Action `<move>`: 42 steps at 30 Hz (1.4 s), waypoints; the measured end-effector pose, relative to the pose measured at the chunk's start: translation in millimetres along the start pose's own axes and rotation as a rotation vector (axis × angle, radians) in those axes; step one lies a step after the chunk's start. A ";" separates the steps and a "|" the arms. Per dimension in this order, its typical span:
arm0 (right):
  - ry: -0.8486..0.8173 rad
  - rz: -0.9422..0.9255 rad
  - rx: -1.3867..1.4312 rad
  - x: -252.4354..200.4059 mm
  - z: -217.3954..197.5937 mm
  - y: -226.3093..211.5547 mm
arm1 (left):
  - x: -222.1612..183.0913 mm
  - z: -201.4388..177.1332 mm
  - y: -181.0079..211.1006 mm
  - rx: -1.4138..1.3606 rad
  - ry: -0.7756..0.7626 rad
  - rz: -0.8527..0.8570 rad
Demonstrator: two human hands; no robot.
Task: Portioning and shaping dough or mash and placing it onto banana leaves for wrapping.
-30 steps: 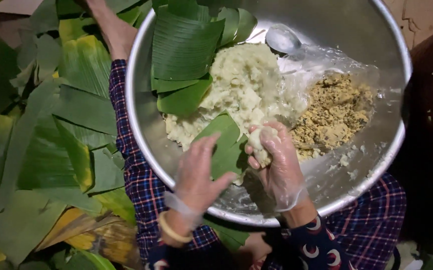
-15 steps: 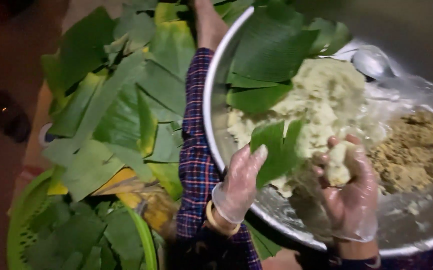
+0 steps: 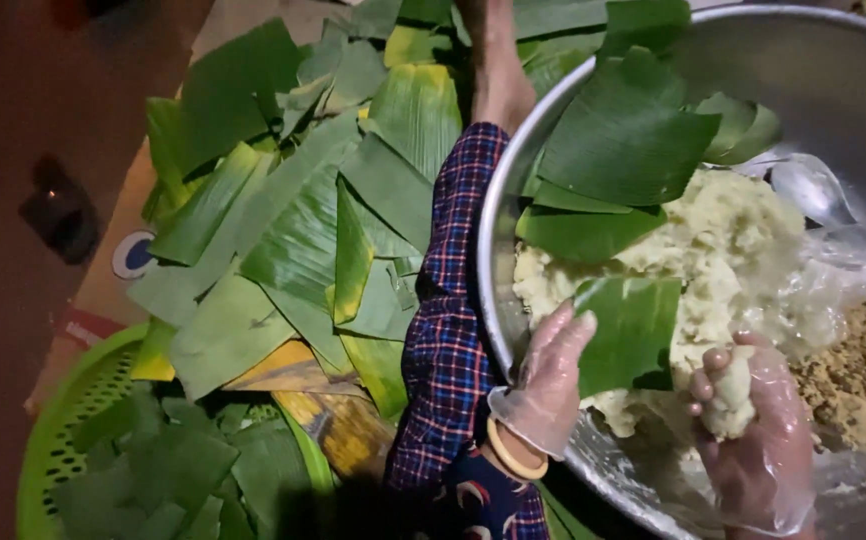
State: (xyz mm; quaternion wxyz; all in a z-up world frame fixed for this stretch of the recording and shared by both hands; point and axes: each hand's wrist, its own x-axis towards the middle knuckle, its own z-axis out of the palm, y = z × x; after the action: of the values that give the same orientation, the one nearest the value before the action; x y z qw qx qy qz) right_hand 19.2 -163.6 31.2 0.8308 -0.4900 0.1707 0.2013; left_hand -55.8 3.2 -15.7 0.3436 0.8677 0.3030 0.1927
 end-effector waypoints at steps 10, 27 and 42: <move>-0.025 0.075 -0.205 3.5 10.1 5.4 | 16.7 -21.6 18.5 -0.850 -0.389 -0.123; -0.023 0.184 0.071 12.2 -7.0 6.0 | 39.7 -39.6 56.1 -1.159 -0.467 -0.964; -0.037 0.249 -0.018 16.9 -29.9 19.1 | 91.4 -32.7 44.5 -0.624 0.009 0.300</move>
State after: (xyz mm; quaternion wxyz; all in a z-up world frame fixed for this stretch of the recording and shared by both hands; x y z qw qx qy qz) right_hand 21.6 -178.7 -4.9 0.7980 -0.4687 0.2132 0.3133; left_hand 11.8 53.2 50.2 0.5591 0.7548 0.0999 0.3282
